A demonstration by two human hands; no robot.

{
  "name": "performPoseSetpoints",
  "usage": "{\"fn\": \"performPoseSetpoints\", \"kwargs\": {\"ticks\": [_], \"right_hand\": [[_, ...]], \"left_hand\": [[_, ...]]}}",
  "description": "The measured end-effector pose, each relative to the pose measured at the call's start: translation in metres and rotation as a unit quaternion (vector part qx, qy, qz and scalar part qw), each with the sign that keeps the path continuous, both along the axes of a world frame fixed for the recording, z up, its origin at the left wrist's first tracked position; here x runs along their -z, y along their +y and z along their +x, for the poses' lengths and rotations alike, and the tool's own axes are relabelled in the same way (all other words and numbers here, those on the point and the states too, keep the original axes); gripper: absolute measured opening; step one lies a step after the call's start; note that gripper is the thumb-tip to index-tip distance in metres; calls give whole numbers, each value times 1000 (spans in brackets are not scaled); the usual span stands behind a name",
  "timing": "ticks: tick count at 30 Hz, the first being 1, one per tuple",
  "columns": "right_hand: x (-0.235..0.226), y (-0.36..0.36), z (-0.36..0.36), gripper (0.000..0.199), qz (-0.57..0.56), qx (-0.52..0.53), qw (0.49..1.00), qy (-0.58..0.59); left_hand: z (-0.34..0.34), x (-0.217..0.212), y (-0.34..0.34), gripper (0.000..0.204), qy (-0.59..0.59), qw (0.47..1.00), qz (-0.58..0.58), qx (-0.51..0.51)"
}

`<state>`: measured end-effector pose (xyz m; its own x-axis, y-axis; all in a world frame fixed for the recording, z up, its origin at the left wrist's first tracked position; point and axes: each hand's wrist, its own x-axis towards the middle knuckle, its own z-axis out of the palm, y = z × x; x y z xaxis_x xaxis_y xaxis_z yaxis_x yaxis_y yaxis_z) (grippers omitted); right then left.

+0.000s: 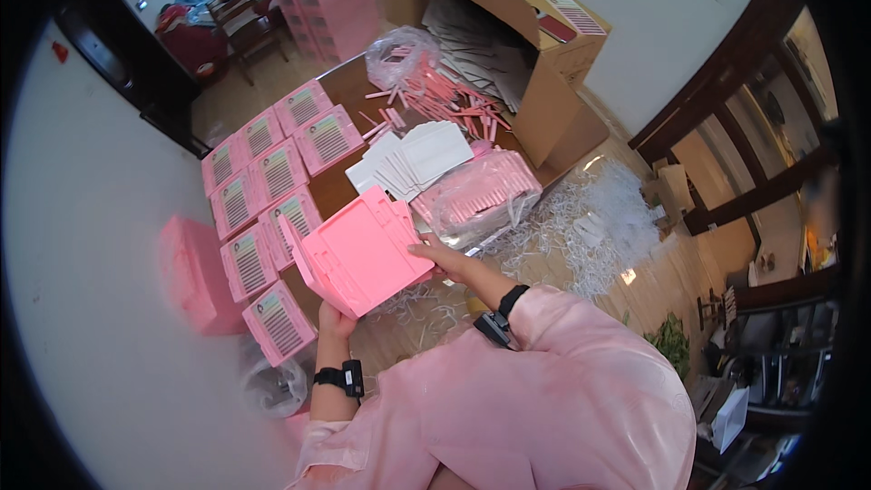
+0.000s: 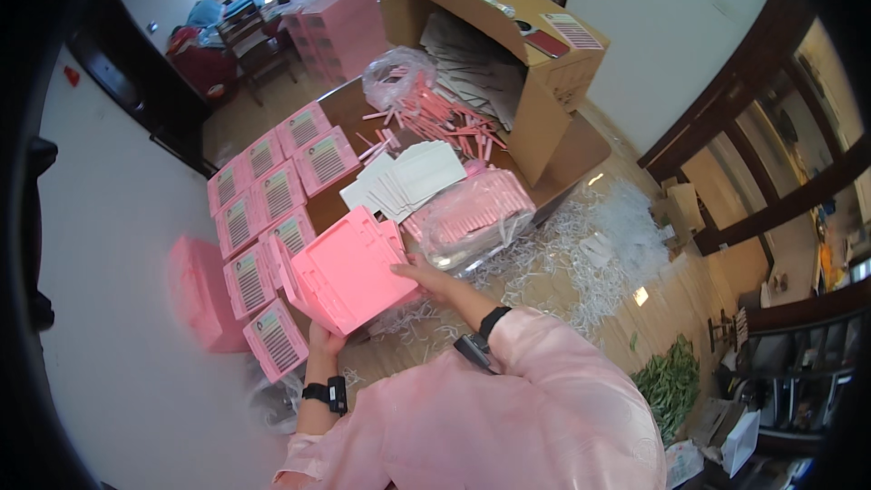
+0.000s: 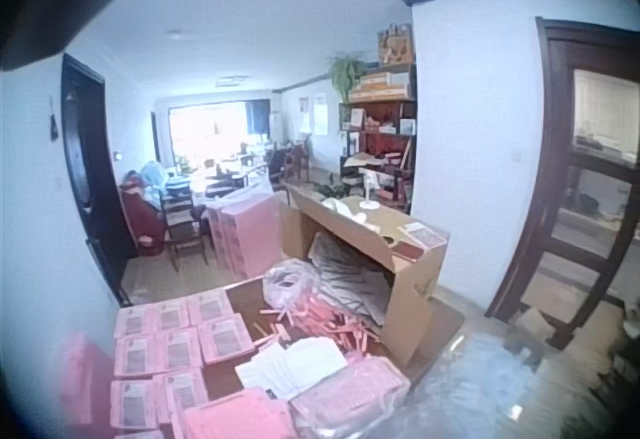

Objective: The person sits at a table and repeatedly picks up pink paper boxes and white paper inserts, places the inserts into the boxes, and stacks the assembled units. The person handles the items one at a time and arranges the finished boxes in rows on the table.

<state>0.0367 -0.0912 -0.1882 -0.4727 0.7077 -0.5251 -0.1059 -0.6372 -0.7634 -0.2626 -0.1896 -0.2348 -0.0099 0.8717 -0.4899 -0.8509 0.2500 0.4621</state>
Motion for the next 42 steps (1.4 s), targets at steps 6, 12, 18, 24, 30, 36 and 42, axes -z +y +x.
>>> {"fn": "performPoseSetpoints", "kwargs": {"ticks": [6, 12, 18, 24, 30, 36, 42], "right_hand": [[10, -51, 61, 80, 55, 102, 990, 87], [22, -107, 91, 46, -49, 181, 981, 58], [19, -59, 62, 50, -51, 23, 991, 122], [13, -25, 49, 41, -54, -80, 992, 78], [21, -9, 29, 33, -103, -72, 991, 52], [38, 7, 14, 32, -127, -39, 991, 1], [40, 11, 18, 35, -140, -52, 989, 7]], "left_hand": [[30, -28, 5, 39, 41, 987, 10, 156], [52, -40, -25, 37, -61, 985, -9, 163], [28, -47, -77, 40, -11, 998, 36, 43], [25, -35, -101, 40, -19, 999, -27, 6], [16, 0, -83, 41, -2, 999, -19, -51], [-14, 37, -56, 39, 56, 990, -45, -124], [-131, 11, -67, 36, 688, 665, -282, -69]]}}
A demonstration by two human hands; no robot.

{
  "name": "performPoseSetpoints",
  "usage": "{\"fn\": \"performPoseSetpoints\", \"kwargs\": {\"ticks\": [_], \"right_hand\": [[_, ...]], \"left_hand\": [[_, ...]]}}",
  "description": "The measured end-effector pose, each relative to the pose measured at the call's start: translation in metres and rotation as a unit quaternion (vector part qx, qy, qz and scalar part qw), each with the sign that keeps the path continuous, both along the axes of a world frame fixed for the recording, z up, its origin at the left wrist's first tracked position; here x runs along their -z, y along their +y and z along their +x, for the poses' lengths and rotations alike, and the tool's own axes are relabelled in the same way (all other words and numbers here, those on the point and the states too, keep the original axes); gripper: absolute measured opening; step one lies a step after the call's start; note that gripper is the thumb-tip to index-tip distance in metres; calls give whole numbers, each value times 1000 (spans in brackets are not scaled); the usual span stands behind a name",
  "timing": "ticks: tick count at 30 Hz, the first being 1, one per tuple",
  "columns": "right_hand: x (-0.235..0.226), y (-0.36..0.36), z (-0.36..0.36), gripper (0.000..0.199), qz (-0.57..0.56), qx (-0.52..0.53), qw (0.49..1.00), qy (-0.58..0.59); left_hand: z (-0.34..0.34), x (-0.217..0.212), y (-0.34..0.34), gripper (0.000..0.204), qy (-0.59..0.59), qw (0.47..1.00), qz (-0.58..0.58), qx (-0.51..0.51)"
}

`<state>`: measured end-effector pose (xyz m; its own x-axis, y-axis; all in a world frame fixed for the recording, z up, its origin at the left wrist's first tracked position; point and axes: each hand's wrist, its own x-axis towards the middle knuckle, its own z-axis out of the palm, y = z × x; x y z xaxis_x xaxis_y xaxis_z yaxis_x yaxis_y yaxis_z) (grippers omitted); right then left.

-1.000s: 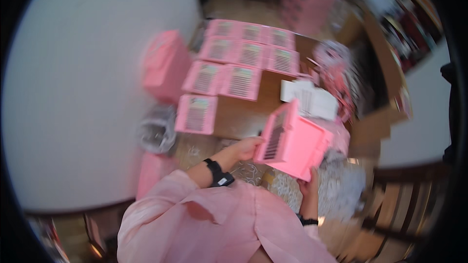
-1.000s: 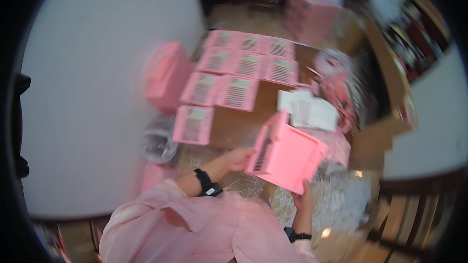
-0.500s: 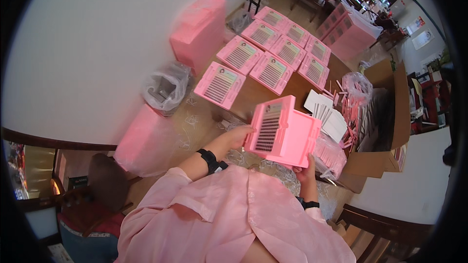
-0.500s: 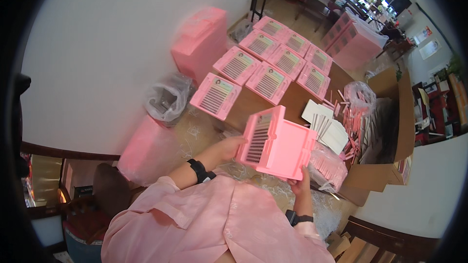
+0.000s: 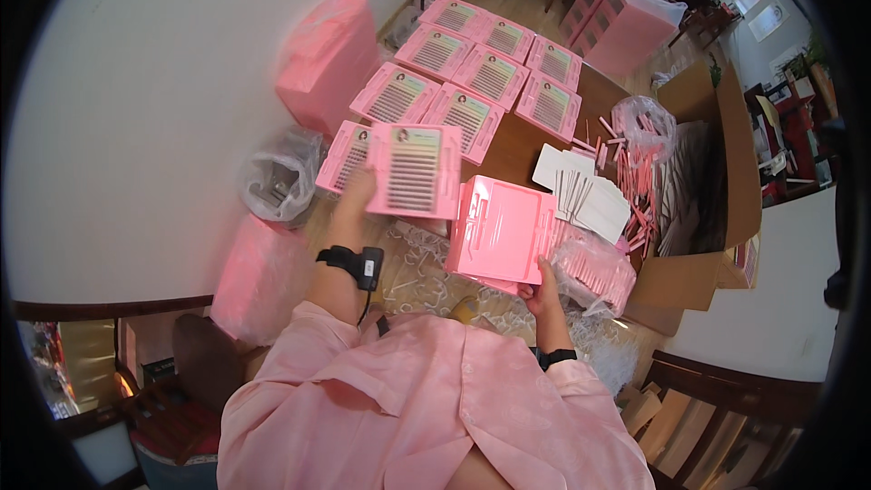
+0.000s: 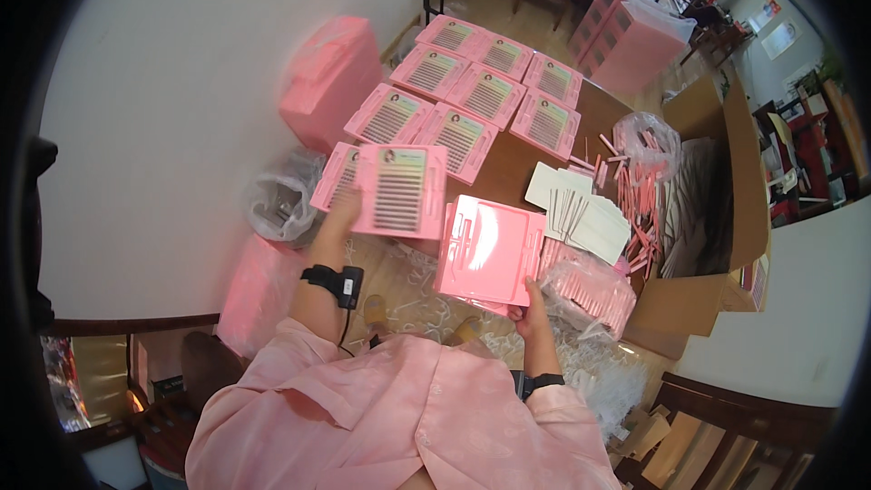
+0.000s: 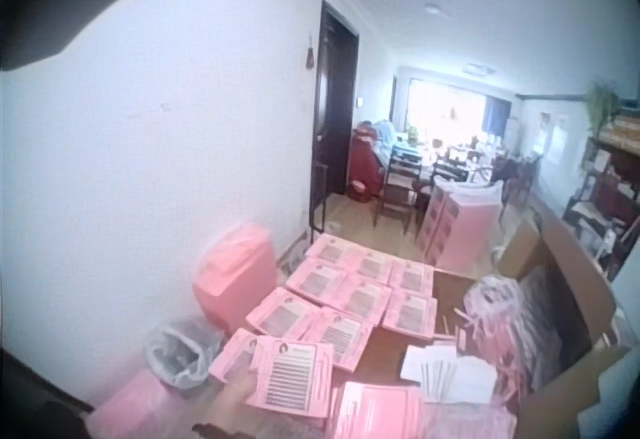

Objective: The person sits at a table and repeatedly picks up pink paper boxes and white paper inserts, places the inserts into the boxes, and stacks the assembled units. The person handles the items one at a time and arranges the finished boxes in rows on the table.

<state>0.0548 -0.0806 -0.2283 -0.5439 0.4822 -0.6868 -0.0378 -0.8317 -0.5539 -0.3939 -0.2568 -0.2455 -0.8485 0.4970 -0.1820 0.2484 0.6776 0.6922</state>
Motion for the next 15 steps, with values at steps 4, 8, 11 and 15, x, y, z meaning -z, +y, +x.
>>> {"fn": "performPoseSetpoints", "kwargs": {"ticks": [4, 8, 11, 15], "right_hand": [[5, 3, 1, 36, 4, 10, 1000, -6], [5, 4, 3, 36, -1, 3, 1000, 2], [1, 4, 8, 37, 3, 18, 1000, -8], [-5, 1, 18, 38, 14, 30, 999, -7]], "left_hand": [[-28, -25, 8, 28, 121, 986, -111, -14], [0, -7, 41, 30, 62, 985, -124, 102], [41, 14, 62, 36, 19, 988, -126, 84], [96, 26, 65, 46, 258, 962, -15, 84]]}}
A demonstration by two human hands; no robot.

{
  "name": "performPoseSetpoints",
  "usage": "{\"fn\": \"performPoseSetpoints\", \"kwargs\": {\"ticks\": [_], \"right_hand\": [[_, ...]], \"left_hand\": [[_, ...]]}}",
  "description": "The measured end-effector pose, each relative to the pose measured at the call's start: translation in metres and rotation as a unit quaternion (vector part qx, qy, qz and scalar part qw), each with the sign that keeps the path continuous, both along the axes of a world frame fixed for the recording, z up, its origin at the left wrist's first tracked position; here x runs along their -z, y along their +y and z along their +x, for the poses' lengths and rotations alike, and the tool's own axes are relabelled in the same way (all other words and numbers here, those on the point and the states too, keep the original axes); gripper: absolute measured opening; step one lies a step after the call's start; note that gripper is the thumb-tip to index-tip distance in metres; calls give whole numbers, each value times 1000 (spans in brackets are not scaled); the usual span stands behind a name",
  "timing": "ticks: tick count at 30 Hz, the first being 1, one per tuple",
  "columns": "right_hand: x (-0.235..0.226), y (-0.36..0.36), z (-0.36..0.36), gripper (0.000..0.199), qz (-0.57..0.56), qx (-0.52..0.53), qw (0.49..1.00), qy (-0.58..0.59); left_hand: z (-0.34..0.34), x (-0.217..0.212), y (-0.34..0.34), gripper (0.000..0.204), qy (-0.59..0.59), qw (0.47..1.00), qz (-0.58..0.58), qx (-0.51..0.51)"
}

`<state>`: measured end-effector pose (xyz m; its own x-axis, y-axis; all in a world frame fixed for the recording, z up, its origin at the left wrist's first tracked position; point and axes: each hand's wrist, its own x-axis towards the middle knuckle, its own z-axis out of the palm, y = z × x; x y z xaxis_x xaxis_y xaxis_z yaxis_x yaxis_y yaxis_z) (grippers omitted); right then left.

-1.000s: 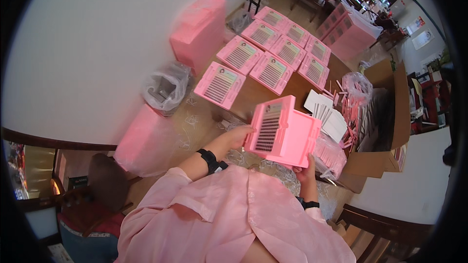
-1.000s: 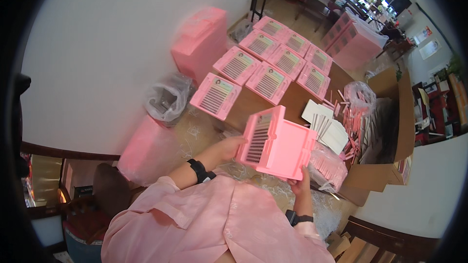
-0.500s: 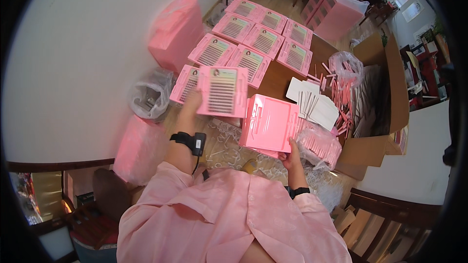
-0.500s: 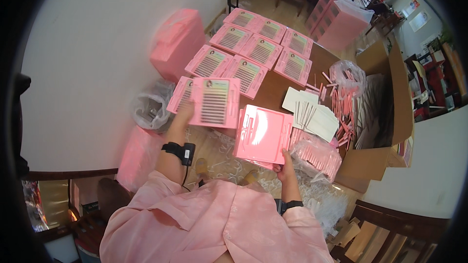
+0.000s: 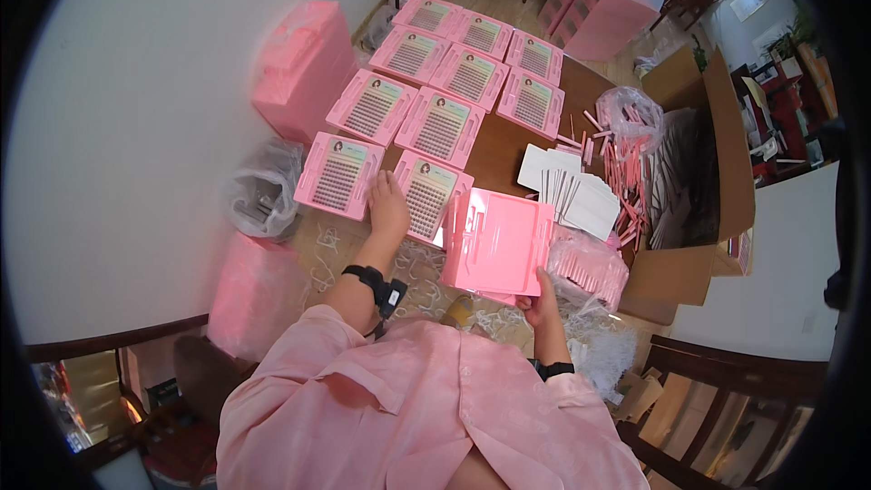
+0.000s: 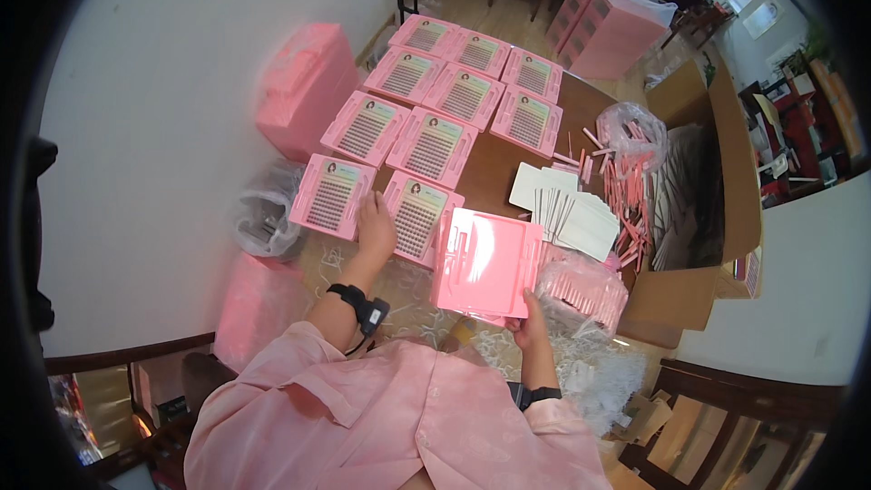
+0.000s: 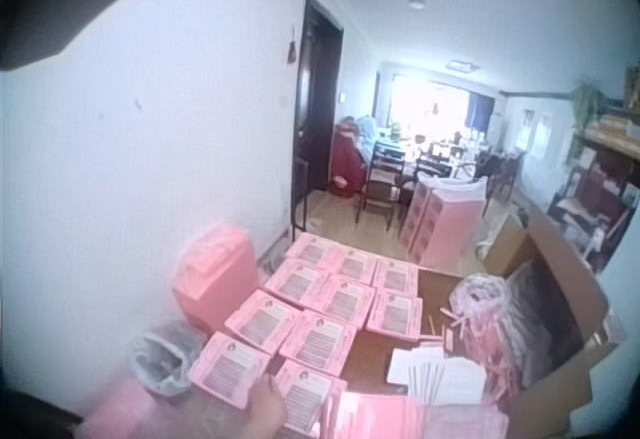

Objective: The person sits at a table and repeatedly picks up pink paper boxes and white paper inserts, places the inserts into the boxes, and stacks the assembled units. The person handles the items one at a time and arranges the finished boxes in rows on the table.

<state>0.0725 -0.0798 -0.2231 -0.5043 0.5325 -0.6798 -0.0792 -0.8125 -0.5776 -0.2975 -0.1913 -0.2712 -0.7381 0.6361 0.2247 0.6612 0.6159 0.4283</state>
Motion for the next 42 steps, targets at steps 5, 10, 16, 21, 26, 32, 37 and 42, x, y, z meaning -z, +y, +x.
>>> {"fn": "performPoseSetpoints", "kwargs": {"ticks": [5, 10, 16, 21, 26, 32, 37, 42], "right_hand": [[-4, -8, 4, 36, -9, 17, 1000, -6], [-8, -7, 16, 34, 17, 10, 1000, 24], [-35, 5, 45, 47, 106, -15, 994, -26], [-51, 14, -1, 65, 165, -71, 983, -35], [-47, -29, -124, 73, 149, -230, 961, 40], [-28, -171, -317, 83, 179, -505, 826, 172], [49, -318, -453, 96, 119, -661, 740, -8], [135, -445, -558, 93, 62, -702, 704, -84]], "left_hand": [[63, -12, 1, 62, -324, 930, -24, 174], [109, -28, 7, 82, -739, 655, 103, 122], [117, -55, -7, 98, -739, 631, 134, 193], [90, -91, -45, 83, -699, 634, 289, 164], [51, -103, -154, 71, -638, 663, 389, -45], [15, -24, -372, 74, -600, 499, 586, -218], [-28, 38, -522, 75, -572, 441, 666, -186], [-101, 92, -626, 77, -574, 464, 612, -283]]}}
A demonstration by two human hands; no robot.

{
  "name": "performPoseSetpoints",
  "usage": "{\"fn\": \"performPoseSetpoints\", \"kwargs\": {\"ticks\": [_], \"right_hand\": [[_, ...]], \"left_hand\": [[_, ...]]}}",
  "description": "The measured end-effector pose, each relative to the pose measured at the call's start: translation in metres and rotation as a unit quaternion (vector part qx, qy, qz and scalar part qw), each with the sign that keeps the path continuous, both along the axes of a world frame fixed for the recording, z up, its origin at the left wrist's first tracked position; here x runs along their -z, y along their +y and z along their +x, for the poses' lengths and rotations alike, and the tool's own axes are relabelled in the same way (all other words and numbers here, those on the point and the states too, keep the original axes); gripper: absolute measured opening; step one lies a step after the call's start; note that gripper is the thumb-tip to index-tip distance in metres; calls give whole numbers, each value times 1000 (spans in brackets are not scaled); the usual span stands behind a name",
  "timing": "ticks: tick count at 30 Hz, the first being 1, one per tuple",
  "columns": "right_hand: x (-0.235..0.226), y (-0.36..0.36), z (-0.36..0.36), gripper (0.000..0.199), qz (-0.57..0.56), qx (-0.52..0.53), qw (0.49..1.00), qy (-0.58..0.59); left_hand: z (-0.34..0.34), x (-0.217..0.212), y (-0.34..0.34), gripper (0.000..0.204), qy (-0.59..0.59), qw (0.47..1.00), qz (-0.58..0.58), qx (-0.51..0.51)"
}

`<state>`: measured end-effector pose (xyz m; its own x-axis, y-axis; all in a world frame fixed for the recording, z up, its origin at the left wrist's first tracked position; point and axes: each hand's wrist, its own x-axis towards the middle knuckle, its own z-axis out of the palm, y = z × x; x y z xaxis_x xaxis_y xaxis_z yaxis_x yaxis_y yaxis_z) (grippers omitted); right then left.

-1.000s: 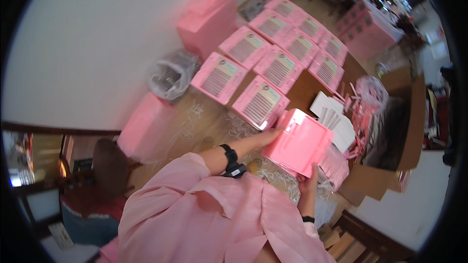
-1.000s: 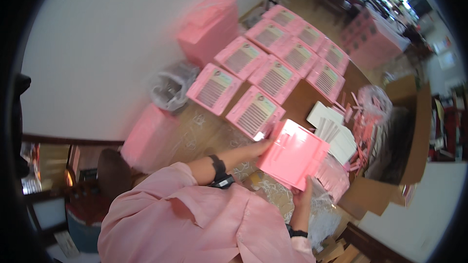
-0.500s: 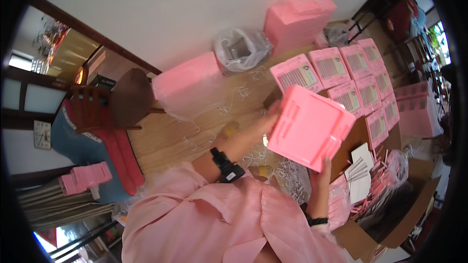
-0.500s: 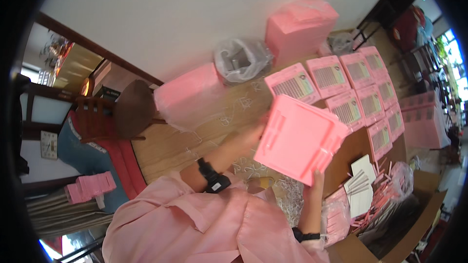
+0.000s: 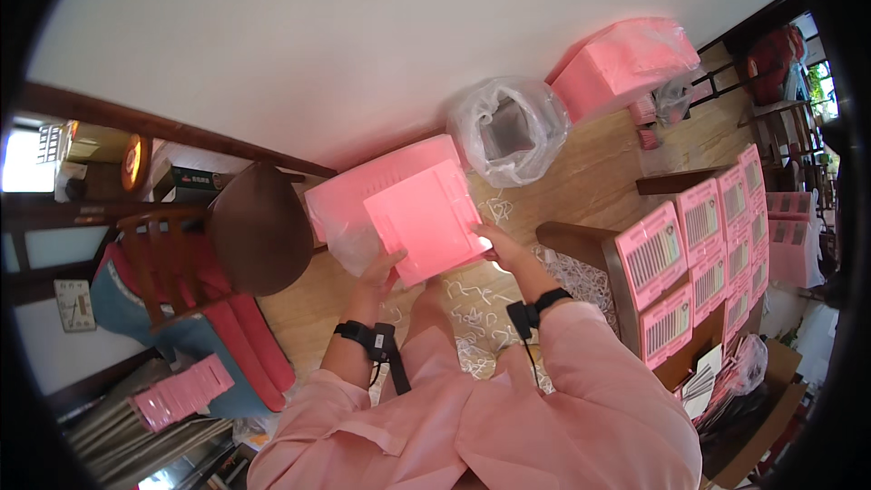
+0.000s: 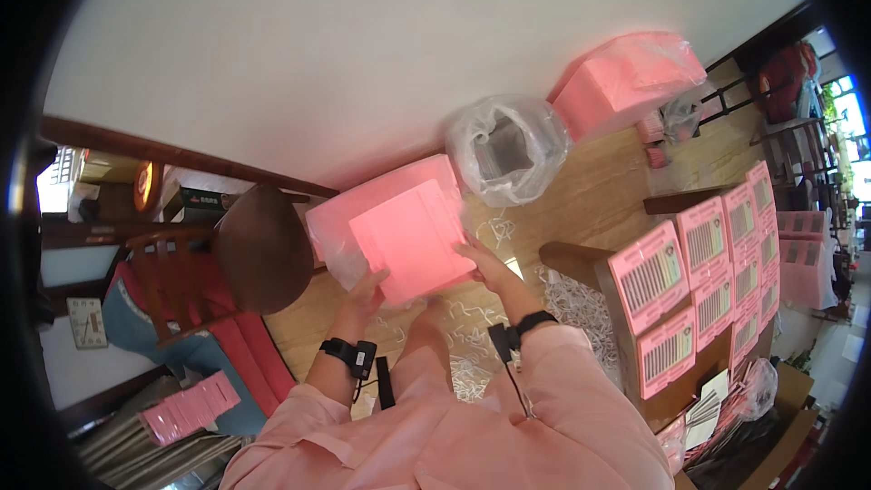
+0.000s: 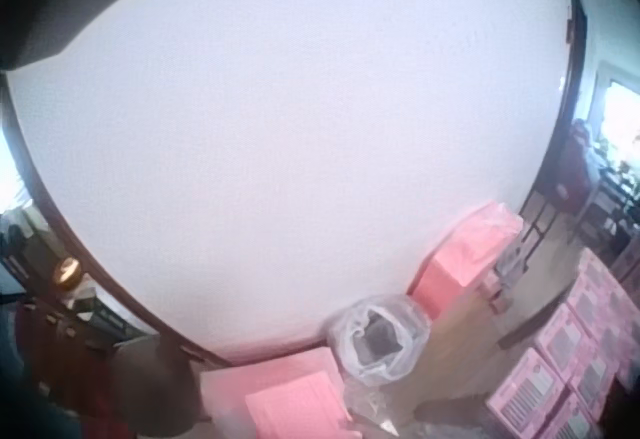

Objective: The person sits at a table and repeatedly picks up pink paper boxes and white paper inserts, places the inserts into the boxes, and stacks the assembled units. The person handles the items one at a time and arranges the finished boxes in rows on the table.

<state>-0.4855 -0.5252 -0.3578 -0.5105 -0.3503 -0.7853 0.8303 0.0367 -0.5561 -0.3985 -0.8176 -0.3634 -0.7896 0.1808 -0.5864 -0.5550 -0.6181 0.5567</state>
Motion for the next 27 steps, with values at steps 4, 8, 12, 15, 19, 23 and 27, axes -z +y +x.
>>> {"fn": "performPoseSetpoints", "kwargs": {"ticks": [4, 8, 12, 15, 19, 23, 27], "right_hand": [[60, -62, -70, 82, -92, -29, 995, 7], [139, -94, -112, 96, -7, -85, 996, -5], [206, -117, -110, 83, 275, -136, 924, 228], [216, -124, -106, 61, 366, -14, 921, 136], [185, -146, -98, 34, 372, 83, 885, 267], [155, -190, -97, 31, 277, 23, 909, 312], [154, -228, -122, 39, 237, -24, 933, 270]], "left_hand": [[-65, 56, -66, 81, -48, 997, -67, 11], [-112, 118, -106, 82, -75, 987, -137, 28], [-134, 168, -104, 85, -151, 898, -390, 135], [-137, 180, -99, 88, -209, 897, -357, 158], [-137, 181, -91, 85, -185, 913, -339, 131], [-129, 177, -91, 83, -236, 907, -340, 81], [-114, 163, -99, 88, -269, 915, -296, 57]]}}
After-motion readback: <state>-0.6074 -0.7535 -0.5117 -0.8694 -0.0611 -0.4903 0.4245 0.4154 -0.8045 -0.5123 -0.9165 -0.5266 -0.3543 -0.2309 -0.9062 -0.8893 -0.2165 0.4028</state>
